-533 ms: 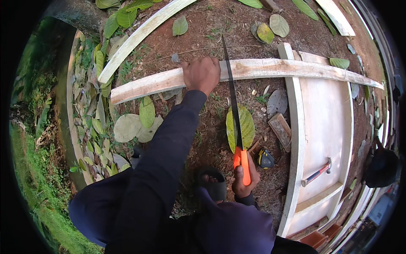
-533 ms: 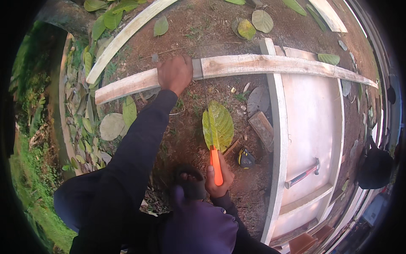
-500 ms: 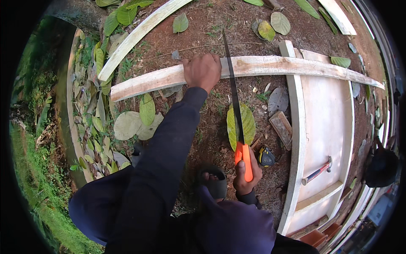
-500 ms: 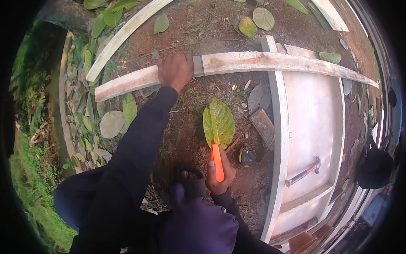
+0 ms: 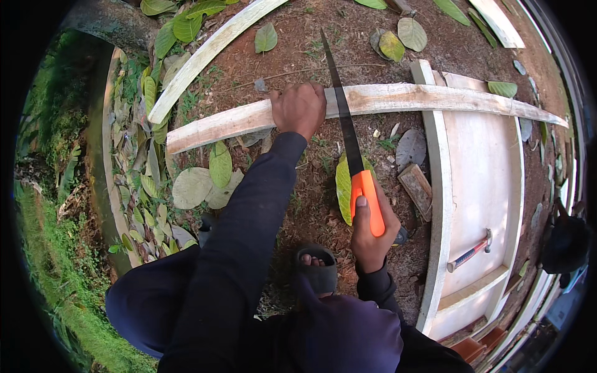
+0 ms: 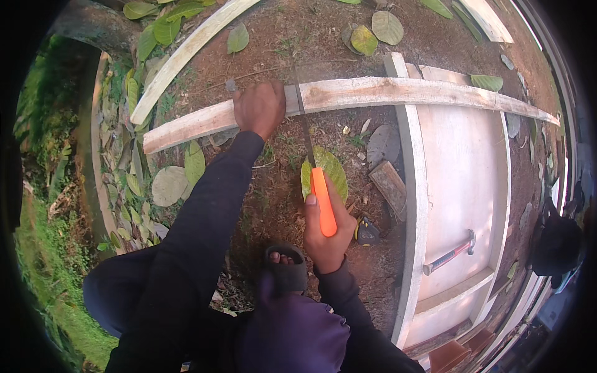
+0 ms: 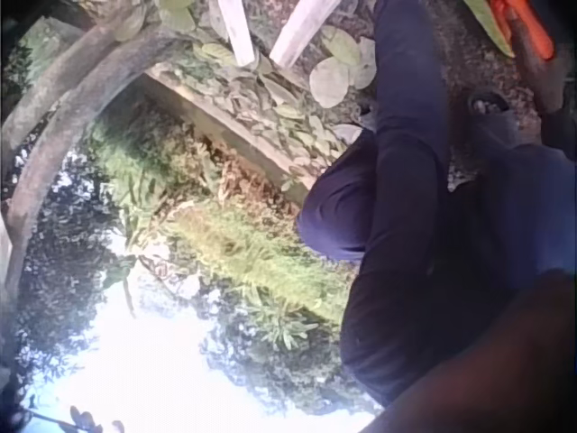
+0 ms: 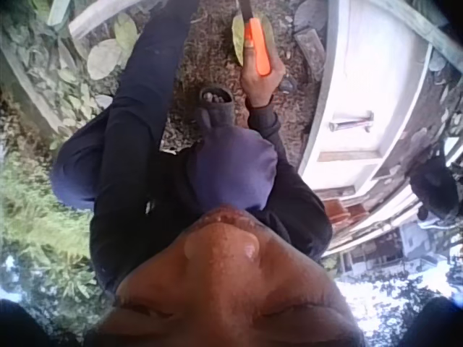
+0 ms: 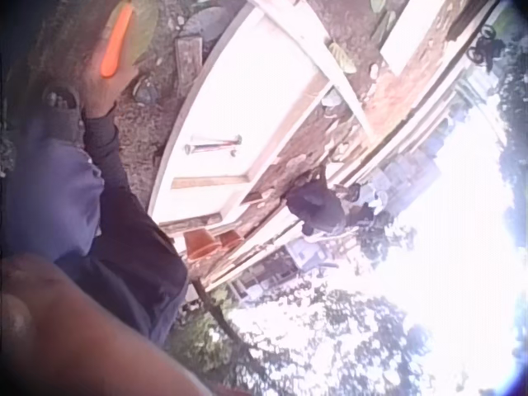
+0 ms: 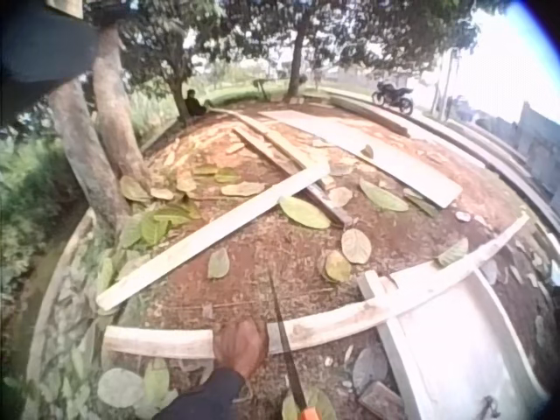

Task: The person measures wooden planks with a tape measure, then uses a hand saw to cut the planks to size. The person handles the planks and saw by hand, working on a partially assembled wooden frame on the ground.

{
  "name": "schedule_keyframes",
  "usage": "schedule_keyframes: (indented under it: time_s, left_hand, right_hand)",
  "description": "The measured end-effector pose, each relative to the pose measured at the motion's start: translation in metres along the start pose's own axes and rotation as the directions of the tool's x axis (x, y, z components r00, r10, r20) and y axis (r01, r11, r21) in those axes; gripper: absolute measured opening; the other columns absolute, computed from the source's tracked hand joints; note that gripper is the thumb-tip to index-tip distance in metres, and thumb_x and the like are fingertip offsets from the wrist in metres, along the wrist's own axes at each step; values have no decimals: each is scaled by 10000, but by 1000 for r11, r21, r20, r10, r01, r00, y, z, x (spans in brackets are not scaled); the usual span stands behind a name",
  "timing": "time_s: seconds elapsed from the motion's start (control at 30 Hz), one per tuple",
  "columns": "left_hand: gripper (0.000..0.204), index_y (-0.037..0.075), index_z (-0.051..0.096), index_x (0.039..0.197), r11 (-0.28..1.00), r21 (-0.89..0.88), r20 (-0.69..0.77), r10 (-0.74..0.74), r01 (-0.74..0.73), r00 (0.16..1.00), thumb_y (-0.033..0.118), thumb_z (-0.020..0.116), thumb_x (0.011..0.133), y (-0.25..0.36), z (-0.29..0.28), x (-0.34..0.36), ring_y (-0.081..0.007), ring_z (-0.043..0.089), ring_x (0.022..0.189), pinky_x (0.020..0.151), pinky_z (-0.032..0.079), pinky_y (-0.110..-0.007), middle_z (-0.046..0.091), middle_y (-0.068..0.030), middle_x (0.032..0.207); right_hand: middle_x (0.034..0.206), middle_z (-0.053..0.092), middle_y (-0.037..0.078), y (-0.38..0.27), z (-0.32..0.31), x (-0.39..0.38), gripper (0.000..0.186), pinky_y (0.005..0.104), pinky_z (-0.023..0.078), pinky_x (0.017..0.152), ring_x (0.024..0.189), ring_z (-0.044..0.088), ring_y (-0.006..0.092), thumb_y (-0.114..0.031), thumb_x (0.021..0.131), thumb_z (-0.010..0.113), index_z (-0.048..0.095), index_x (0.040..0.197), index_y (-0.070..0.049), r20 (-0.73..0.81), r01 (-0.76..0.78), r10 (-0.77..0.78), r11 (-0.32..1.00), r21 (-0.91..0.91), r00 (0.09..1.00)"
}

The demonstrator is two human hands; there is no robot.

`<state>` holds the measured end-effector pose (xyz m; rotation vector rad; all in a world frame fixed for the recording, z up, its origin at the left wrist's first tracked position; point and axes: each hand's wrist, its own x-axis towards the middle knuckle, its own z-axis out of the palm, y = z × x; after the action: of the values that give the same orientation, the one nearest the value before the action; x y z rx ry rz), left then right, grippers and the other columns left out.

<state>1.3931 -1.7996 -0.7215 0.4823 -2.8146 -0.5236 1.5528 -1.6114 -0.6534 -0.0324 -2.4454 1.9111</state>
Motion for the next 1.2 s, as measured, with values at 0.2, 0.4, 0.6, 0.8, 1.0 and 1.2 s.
schedule_keyframes:
  time_s: [0.2, 0.4, 0.6, 0.8, 1.0, 1.2]
  left_hand:
    - [366, 72, 764, 801, 994, 92, 150, 45, -59, 988, 259, 498, 970, -2, -1, 7, -336, 708, 875, 911, 417, -489, 742, -167, 821]
    - [465, 5, 738, 790, 999, 12, 57, -32, 31, 998, 320, 463, 995, 7, -2, 4, -417, 694, 820, 906, 442, -523, 731, -231, 843]
    - [486, 21, 740, 759, 986, 56, -14, 158, -156, 987, 331, 458, 1006, 6, 1, 2, -399, 684, 849, 897, 432, -518, 717, -217, 807]
    - [406, 66, 744, 745, 1000, 7, -48, -25, 26, 999, 277, 501, 991, 6, -3, 1, -322, 676, 851, 890, 401, -469, 731, -163, 781]
    - [407, 67, 743, 731, 994, 90, 91, 53, -62, 994, 274, 497, 982, 4, 2, 7, -353, 698, 831, 862, 422, -502, 731, -177, 790]
    - [451, 9, 756, 851, 997, 42, 210, -70, 62, 975, 309, 448, 987, 10, -11, 13, -439, 709, 893, 929, 448, -569, 731, -266, 915]
  right_hand:
    - [1028, 757, 183, -1, 42, 77, 387, 327, 554, 781, 825, 698, 207, -142, 990, 653, 643, 1329, 44, 4, 63, -63, 996, -66, 998]
    - [1142, 746, 226, -5, -29, -39, 433, 348, 534, 957, 1037, 733, 246, -126, 981, 634, 611, 1358, 87, 22, -30, 31, 999, -34, 999]
    - [1014, 753, 170, -3, 45, 95, 399, 348, 548, 788, 808, 672, 182, -152, 978, 681, 642, 1319, 52, -35, 87, -87, 996, -8, 996]
    - [1192, 734, 236, 5, -39, -59, 472, 336, 539, 954, 1066, 731, 227, -137, 972, 639, 588, 1370, 113, 62, -18, 24, 996, -91, 998]
    - [933, 732, 186, -1, 45, 84, 364, 336, 542, 724, 754, 670, 172, -154, 982, 675, 660, 1300, 21, -34, 60, -61, 998, -25, 998]
    - [1128, 760, 201, 47, -28, -55, 488, 332, 588, 844, 921, 772, 213, -170, 967, 665, 596, 1393, 59, 42, 141, -137, 977, -159, 990]
